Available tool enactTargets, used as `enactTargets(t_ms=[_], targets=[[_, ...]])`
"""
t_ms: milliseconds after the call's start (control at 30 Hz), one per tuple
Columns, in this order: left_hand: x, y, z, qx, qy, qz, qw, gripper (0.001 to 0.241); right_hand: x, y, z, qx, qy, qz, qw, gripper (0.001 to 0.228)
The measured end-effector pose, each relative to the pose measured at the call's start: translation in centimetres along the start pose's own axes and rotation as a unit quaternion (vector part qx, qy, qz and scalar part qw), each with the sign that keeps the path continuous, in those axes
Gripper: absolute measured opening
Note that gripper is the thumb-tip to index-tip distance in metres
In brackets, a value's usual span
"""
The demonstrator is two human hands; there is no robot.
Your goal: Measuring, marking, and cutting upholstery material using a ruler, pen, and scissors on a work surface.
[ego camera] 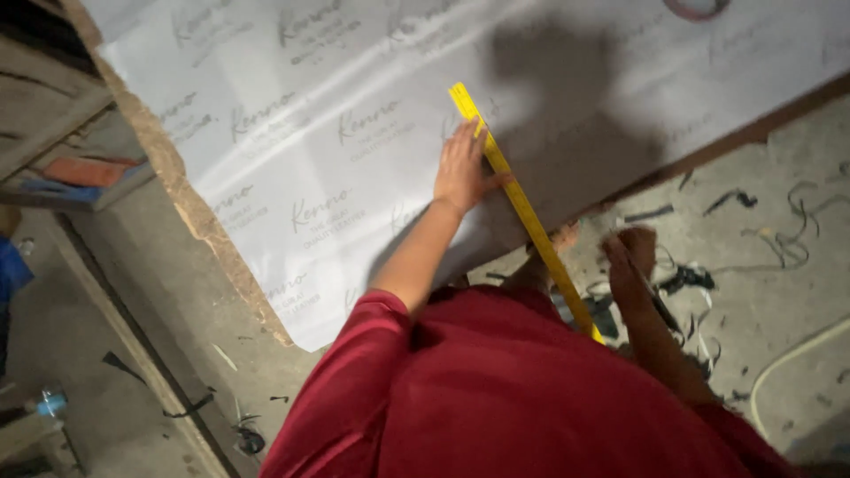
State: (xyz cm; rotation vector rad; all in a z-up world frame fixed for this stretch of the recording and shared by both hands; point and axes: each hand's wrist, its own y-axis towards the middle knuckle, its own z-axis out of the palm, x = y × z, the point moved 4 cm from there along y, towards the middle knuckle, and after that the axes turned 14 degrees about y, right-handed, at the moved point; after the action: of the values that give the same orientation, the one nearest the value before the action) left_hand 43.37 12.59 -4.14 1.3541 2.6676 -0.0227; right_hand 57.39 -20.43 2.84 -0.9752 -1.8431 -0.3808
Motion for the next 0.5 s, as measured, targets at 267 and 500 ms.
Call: enactTargets(t_ms=[267,500], targets=[[0.0,0.2,-0.2,0.021,-0.001,0.002,1.0,0.114,15.9,19.6,16.6,0.154,0.249,-0.082,0.953,0.026],[0.0,0.0,-0.6,-0.005,-0.036,0.005,0.999,0.113,15.3,29.5,25.9,0.16,-0.004,-0.186,0.969,0.036]])
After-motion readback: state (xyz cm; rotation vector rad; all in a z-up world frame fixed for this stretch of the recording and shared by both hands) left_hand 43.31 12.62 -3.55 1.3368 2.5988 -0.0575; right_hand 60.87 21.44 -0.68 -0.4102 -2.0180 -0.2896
